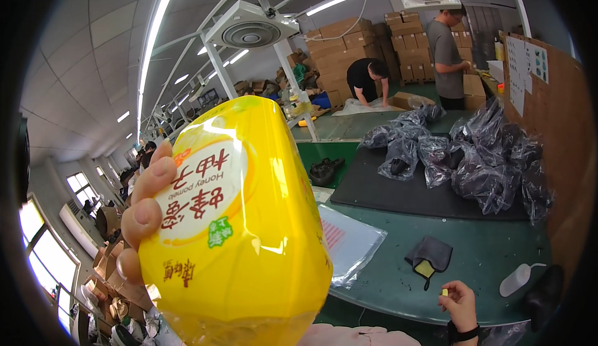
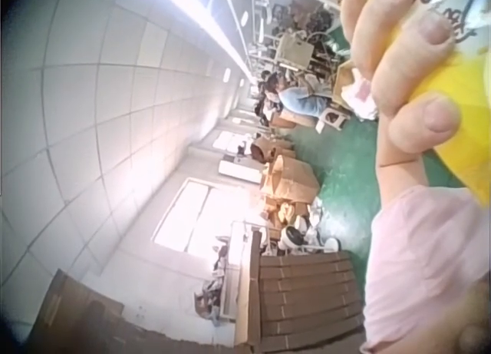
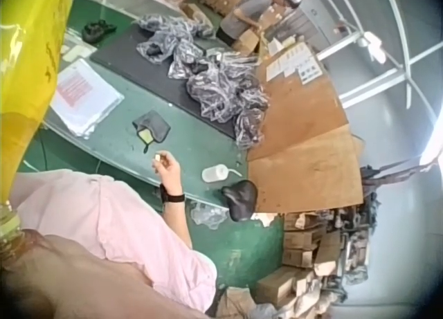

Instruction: Cleaning and packing bicycle seats into plastic bags at a factory workstation.

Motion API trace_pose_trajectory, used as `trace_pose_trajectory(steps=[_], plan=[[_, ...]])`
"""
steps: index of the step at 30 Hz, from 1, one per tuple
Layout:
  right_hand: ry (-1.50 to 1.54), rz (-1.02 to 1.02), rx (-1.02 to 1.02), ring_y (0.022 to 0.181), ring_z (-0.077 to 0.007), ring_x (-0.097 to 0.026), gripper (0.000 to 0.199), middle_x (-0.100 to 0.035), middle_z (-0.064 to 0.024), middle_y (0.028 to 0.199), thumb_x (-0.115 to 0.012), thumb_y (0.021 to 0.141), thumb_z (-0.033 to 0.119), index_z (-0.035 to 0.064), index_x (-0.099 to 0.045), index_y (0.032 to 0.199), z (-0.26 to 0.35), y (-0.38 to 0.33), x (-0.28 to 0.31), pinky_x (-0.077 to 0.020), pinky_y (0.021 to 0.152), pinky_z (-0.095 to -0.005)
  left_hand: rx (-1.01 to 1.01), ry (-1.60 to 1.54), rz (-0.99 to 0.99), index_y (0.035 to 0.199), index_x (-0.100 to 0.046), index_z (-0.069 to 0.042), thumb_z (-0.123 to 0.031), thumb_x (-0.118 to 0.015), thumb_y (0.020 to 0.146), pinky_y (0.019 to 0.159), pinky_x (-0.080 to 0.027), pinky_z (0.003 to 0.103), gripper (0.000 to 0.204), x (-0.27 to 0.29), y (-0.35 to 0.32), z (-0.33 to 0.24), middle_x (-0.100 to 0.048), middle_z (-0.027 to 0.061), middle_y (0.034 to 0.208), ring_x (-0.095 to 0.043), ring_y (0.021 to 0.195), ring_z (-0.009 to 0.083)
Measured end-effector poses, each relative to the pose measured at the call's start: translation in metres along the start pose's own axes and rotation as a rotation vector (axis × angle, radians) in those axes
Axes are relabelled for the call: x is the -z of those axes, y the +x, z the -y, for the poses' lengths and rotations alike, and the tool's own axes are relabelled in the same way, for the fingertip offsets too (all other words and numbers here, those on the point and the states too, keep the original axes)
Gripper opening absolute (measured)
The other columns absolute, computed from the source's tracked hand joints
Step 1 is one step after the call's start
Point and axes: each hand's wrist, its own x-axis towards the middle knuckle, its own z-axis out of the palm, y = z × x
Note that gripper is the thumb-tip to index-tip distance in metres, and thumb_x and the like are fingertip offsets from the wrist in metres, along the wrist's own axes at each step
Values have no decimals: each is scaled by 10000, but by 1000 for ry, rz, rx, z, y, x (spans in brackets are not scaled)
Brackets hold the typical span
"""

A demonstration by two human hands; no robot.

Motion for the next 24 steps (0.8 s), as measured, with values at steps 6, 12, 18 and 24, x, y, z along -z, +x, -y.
trace_pose_trajectory(steps=[6,12,18,24], plan=[[2,17,-1,625,-115,-607,221,-595,-53,756,-635,737,-49,-13,-559,941,-4,0,4,-471,498,-215,-46,61,23,1177,-467,-298,-279,-585,841,969,-397,538,357,-6,2,1,-538,-18,1002,-559,985,300],[-19,-5,-3,619,-112,-606,242,-604,-58,758,-651,725,-52,-22,-563,948,-4,-2,4,-475,500,-213,-2,-72,58,1198,-461,-297,-309,-558,858,996,-364,560,353,-1,0,9,-541,-13,1006,-558,1000,295],[-2,-8,-4,614,-106,-602,229,-602,-55,742,-654,725,-48,-25,-571,937,-4,-5,6,-470,498,-212,32,-111,-54,1205,-441,-307,-211,-659,788,1011,-391,522,480,-15,-3,3,-529,-36,1017,-558,1007,270],[3,-21,-6,613,-100,-599,212,-596,-48,721,-654,729,-40,-28,-574,925,-9,-11,10,-464,503,-211,105,-77,50,1194,-444,-308,-114,-712,725,1024,-396,501,574,-13,4,-6,-515,-50,1030,-546,1034,248]])
